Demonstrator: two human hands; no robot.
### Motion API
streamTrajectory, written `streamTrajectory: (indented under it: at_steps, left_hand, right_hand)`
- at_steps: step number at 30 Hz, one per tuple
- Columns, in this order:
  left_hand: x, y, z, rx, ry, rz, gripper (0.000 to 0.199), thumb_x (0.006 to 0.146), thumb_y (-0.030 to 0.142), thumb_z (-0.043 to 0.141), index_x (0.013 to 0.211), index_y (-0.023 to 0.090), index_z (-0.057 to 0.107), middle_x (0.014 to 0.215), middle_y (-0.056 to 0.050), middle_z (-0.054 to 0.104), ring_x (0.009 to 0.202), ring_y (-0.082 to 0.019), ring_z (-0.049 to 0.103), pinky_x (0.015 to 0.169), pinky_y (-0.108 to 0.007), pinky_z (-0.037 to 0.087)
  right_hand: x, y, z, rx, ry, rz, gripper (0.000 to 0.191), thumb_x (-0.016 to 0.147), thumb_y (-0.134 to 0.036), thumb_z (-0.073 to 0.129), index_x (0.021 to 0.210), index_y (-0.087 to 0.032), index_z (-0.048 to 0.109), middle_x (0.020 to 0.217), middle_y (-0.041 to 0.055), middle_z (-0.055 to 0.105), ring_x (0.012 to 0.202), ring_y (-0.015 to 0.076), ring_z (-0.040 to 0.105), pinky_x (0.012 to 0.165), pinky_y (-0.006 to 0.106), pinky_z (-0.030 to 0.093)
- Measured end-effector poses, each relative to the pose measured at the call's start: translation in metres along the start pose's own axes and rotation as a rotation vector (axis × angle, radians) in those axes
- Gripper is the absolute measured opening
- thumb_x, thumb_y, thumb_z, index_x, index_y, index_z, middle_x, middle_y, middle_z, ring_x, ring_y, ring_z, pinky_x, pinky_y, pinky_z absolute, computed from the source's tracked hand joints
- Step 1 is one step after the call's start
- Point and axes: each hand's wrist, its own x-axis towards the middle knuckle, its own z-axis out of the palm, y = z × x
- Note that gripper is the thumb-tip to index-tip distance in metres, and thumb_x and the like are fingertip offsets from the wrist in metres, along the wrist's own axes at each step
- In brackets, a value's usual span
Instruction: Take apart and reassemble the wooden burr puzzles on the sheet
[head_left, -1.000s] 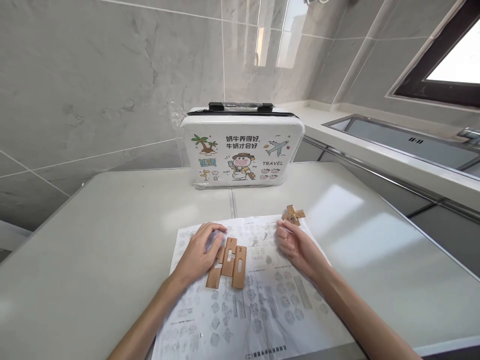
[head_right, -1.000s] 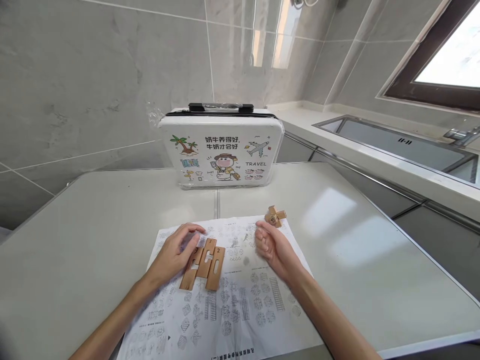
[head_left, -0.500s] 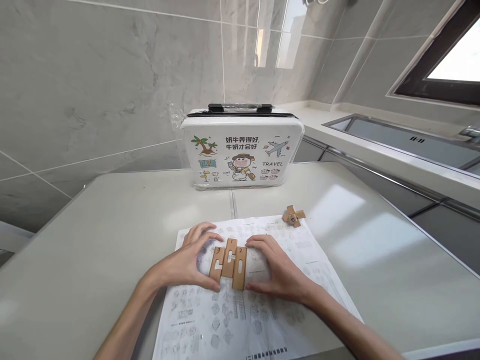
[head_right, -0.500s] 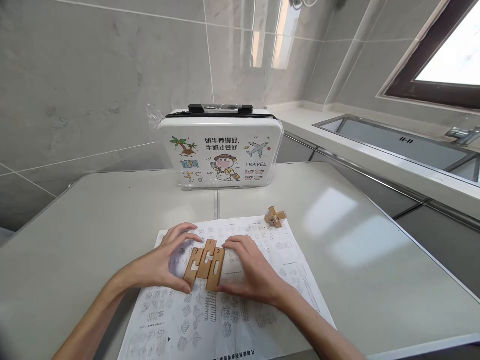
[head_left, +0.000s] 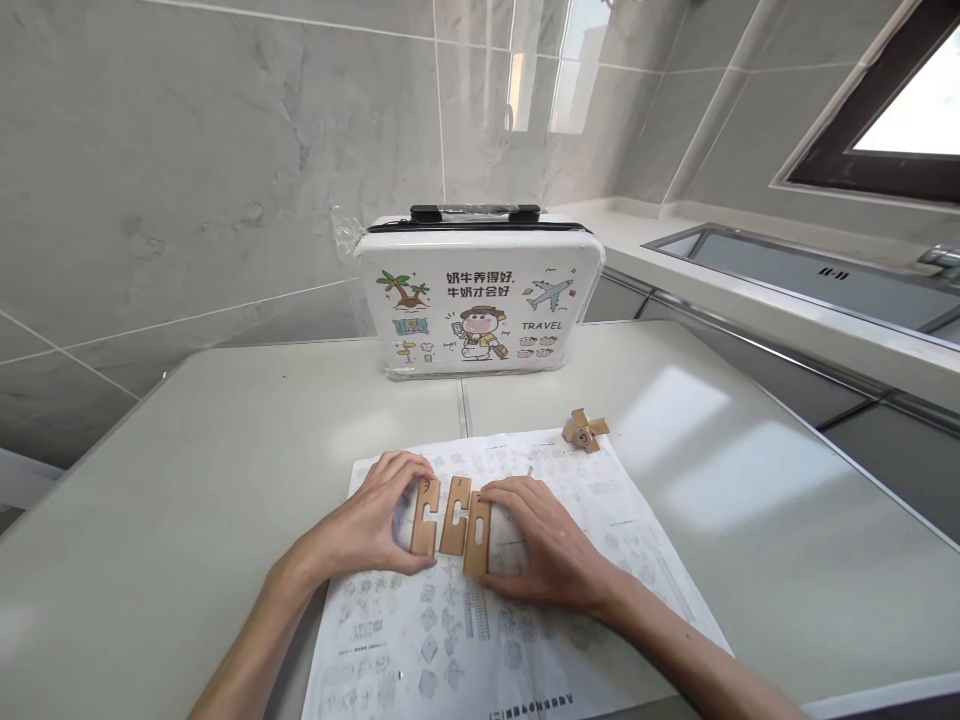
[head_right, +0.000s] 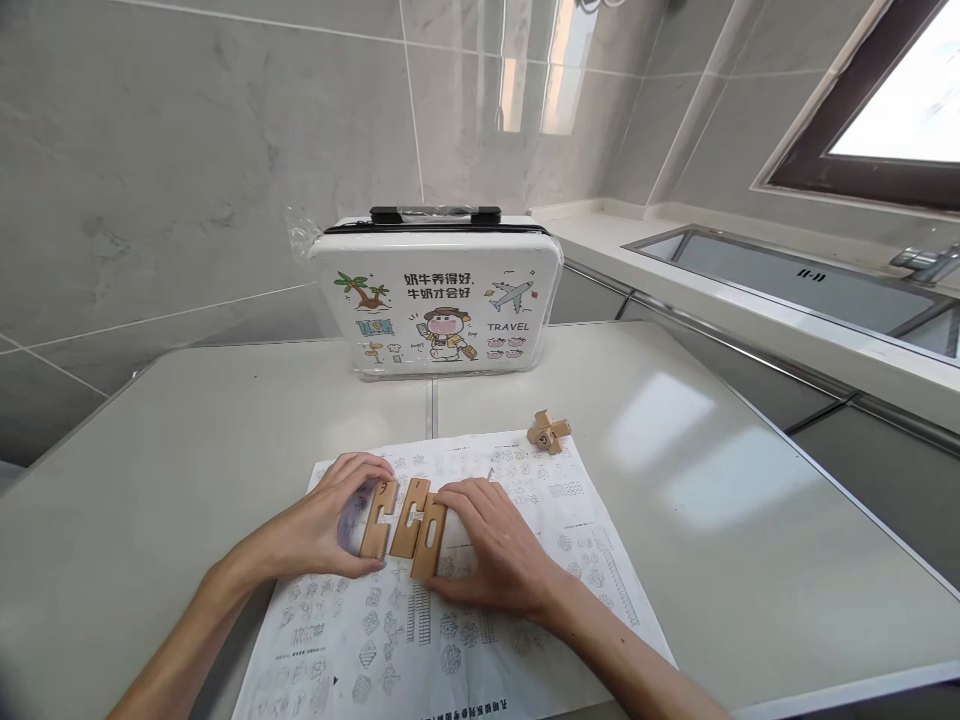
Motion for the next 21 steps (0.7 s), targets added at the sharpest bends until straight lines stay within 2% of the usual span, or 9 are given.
streamTrajectory:
  at_steps: [2, 4, 7, 10, 13, 15, 17, 19, 21]
  left_hand:
    - [0.001, 0.000, -0.002, -0.051, 0.039, -0.041, 0.072, 0.066, 0.041, 0.090, 0.129, 0.027, 0.057, 0.130, -0.008, 0.062, 0.121, -0.033, 0.060, 0.104, -0.047, 0.054]
    - [0.002, 0.000, -0.002, -0.165, 0.099, -0.063, 0.074, 0.069, 0.042, 0.089, 0.133, 0.027, 0.055, 0.128, -0.008, 0.064, 0.119, -0.031, 0.062, 0.105, -0.045, 0.053]
    - [0.009, 0.001, 0.002, -0.508, 0.171, -0.021, 0.076, 0.073, 0.042, 0.088, 0.139, 0.028, 0.053, 0.131, -0.010, 0.061, 0.117, -0.028, 0.063, 0.102, -0.039, 0.054]
    - [0.016, 0.005, 0.013, -0.961, 0.193, -0.008, 0.075, 0.073, 0.049, 0.090, 0.137, 0.026, 0.058, 0.122, -0.008, 0.059, 0.085, -0.015, 0.064, 0.068, -0.024, 0.056]
    - [0.020, 0.013, 0.025, -1.229, 0.154, -0.093, 0.074, 0.072, 0.039, 0.095, 0.135, 0.027, 0.060, 0.117, -0.004, 0.059, 0.058, -0.002, 0.050, 0.043, -0.014, 0.036]
    - [0.022, 0.019, 0.033, -1.320, 0.131, -0.152, 0.058, 0.076, 0.032, 0.094, 0.125, 0.025, 0.064, 0.109, -0.002, 0.062, 0.052, 0.001, 0.048, 0.043, -0.013, 0.037]
    - [0.023, 0.024, 0.041, -1.362, 0.119, -0.209, 0.038, 0.080, 0.031, 0.092, 0.105, 0.018, 0.067, 0.093, 0.000, 0.065, 0.058, -0.003, 0.057, 0.056, -0.015, 0.050]
    - [0.024, 0.029, 0.047, -1.361, 0.136, -0.268, 0.035, 0.079, 0.033, 0.093, 0.094, 0.015, 0.066, 0.082, -0.001, 0.067, 0.067, -0.009, 0.067, 0.068, -0.018, 0.056]
    - [0.025, 0.032, 0.051, -1.342, 0.164, -0.309, 0.038, 0.079, 0.036, 0.093, 0.096, 0.015, 0.067, 0.076, -0.002, 0.069, 0.071, -0.012, 0.070, 0.071, -0.020, 0.058]
  right_hand:
    - [0.000, 0.000, 0.000, 0.028, 0.039, 0.004, 0.081, 0.075, -0.031, 0.087, 0.144, -0.027, 0.044, 0.138, 0.0144, 0.062, 0.126, 0.0370, 0.058, 0.105, 0.057, 0.050]
    - [0.000, 0.000, -0.002, 0.090, 0.082, 0.042, 0.077, 0.076, -0.030, 0.087, 0.142, -0.027, 0.046, 0.138, 0.0145, 0.062, 0.128, 0.0369, 0.058, 0.106, 0.057, 0.050]
    - [0.003, -0.001, -0.009, 0.268, 0.126, 0.163, 0.067, 0.079, -0.031, 0.086, 0.137, -0.026, 0.052, 0.137, 0.0136, 0.063, 0.128, 0.0345, 0.059, 0.106, 0.053, 0.051]
    - [0.005, -0.003, -0.016, 0.505, 0.160, 0.286, 0.056, 0.083, -0.038, 0.085, 0.131, -0.027, 0.058, 0.139, 0.0114, 0.063, 0.125, 0.0312, 0.061, 0.107, 0.049, 0.051]
    - [0.005, -0.002, -0.021, 0.760, 0.155, 0.393, 0.052, 0.088, -0.046, 0.082, 0.131, -0.028, 0.059, 0.141, 0.0103, 0.062, 0.122, 0.0286, 0.063, 0.105, 0.045, 0.052]
    - [0.004, 0.000, -0.023, 0.893, 0.141, 0.430, 0.051, 0.089, -0.050, 0.081, 0.130, -0.029, 0.060, 0.141, 0.0100, 0.063, 0.118, 0.0280, 0.064, 0.099, 0.042, 0.054]
    - [0.003, 0.003, -0.023, 0.962, 0.147, 0.442, 0.050, 0.088, -0.055, 0.080, 0.128, -0.029, 0.063, 0.137, 0.0100, 0.065, 0.112, 0.0276, 0.066, 0.091, 0.040, 0.054]
    - [0.003, 0.007, -0.022, 0.986, 0.170, 0.453, 0.051, 0.088, -0.059, 0.078, 0.126, -0.028, 0.065, 0.130, 0.0102, 0.068, 0.099, 0.0256, 0.066, 0.083, 0.039, 0.054]
    - [0.002, 0.011, -0.021, 1.001, 0.196, 0.468, 0.052, 0.087, -0.061, 0.078, 0.126, -0.028, 0.066, 0.130, 0.0100, 0.067, 0.087, 0.0224, 0.064, 0.079, 0.038, 0.052]
